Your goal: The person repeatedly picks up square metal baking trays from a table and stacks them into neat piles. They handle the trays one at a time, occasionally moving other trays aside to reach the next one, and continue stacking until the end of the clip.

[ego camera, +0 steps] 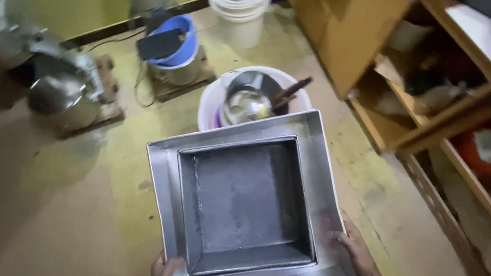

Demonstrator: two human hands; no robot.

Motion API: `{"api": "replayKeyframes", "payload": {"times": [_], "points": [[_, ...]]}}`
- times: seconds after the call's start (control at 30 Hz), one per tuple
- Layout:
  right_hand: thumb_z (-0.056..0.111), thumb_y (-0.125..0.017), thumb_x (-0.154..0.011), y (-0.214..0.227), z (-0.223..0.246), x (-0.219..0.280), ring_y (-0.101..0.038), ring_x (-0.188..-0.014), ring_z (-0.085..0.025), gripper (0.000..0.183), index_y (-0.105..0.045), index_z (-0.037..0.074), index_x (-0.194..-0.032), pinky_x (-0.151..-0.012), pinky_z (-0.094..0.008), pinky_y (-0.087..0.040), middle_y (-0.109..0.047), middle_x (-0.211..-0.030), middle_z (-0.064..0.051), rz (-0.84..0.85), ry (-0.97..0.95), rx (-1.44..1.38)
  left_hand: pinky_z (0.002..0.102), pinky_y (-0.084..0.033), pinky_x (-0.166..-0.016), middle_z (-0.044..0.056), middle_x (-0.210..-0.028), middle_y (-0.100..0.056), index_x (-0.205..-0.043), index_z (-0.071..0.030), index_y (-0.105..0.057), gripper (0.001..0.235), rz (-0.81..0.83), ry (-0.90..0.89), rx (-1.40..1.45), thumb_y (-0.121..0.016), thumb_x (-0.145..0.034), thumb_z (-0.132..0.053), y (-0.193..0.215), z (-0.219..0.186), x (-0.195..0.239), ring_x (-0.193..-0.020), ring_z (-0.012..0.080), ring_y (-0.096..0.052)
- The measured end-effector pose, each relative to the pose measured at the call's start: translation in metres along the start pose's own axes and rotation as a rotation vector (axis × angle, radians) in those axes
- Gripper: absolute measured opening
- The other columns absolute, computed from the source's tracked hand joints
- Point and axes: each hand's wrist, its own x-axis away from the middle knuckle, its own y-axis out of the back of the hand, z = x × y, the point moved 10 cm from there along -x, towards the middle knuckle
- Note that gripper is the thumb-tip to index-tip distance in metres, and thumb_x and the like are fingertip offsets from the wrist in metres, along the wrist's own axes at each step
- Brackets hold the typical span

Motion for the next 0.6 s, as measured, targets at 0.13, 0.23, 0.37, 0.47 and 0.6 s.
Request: {"api": "replayKeyframes", "payload": {"times": [0.13,0.23,0.37,0.47,0.6], "points": [[0.019,-0.069,-0.088,0.024,0.009,0.026,-0.047,-0.171,-0.021,0.087,-0.054,0.012,-0.173,-0.139,-0.042,-0.031,-0.053,-0.184,-0.002,-0.129,-0.067,-0.101,0.043,-0.06,-0.08,0.024,-0.1,-0.086,-0.118,0.009,-0.085,0.04,0.076,0.041,-0.172,-0.071,-0.084,-0.006,-0.043,-0.026,-0.03,-0.089,0.0349,-0.078],[0.02,-0.073,-0.085,0.056,-0.025,0.03,-0.038,-0.175,-0.02,0.092,-0.052,0.011,-0.174,-0.141,-0.042,-0.028,-0.044,-0.189,-0.003,-0.262,-0.126,-0.164,0.042,-0.059,-0.082,0.018,-0.09,-0.083,-0.092,0.006,-0.087,0.031,0.153,-0.053,-0.379,-0.077,-0.07,-0.014,-0.091,-0.057,-0.055,-0.086,0.0354,-0.076],[0.029,-0.072,-0.089,0.078,-0.022,0.042,-0.043,-0.171,-0.02,0.091,-0.049,0.01,-0.175,-0.14,-0.042,-0.028,-0.049,-0.186,-0.005,-0.35,-0.067,-0.188,0.042,-0.056,-0.101,0.021,-0.109,-0.087,-0.102,0.007,-0.088,0.033,0.337,-0.079,-0.427,-0.075,-0.08,-0.014,-0.165,-0.072,-0.095,-0.109,0.0358,-0.077],[0.033,-0.071,-0.088,0.09,-0.026,0.048,-0.038,-0.173,-0.02,0.096,-0.044,0.011,-0.178,-0.141,-0.042,-0.025,-0.043,-0.188,-0.004,-0.471,-0.141,-0.248,0.044,-0.059,-0.083,0.024,-0.102,-0.087,-0.098,0.009,-0.089,0.031,0.443,0.007,-0.504,-0.077,-0.08,-0.013,-0.214,-0.056,-0.159,-0.098,0.0377,-0.079],[0.029,-0.078,-0.092,0.119,-0.078,0.037,-0.069,-0.097,-0.014,0.094,-0.05,0.007,-0.179,-0.095,-0.028,-0.05,-0.078,-0.118,-0.006,-0.603,-0.042,-0.419,0.023,-0.046,-0.132,-0.015,-0.155,-0.074,-0.123,-0.055,-0.092,0.035,0.898,-0.752,-1.664,-0.081,-0.091,-0.057,-0.326,0.0,-0.257,-0.15,0.0077,-0.063]]}}
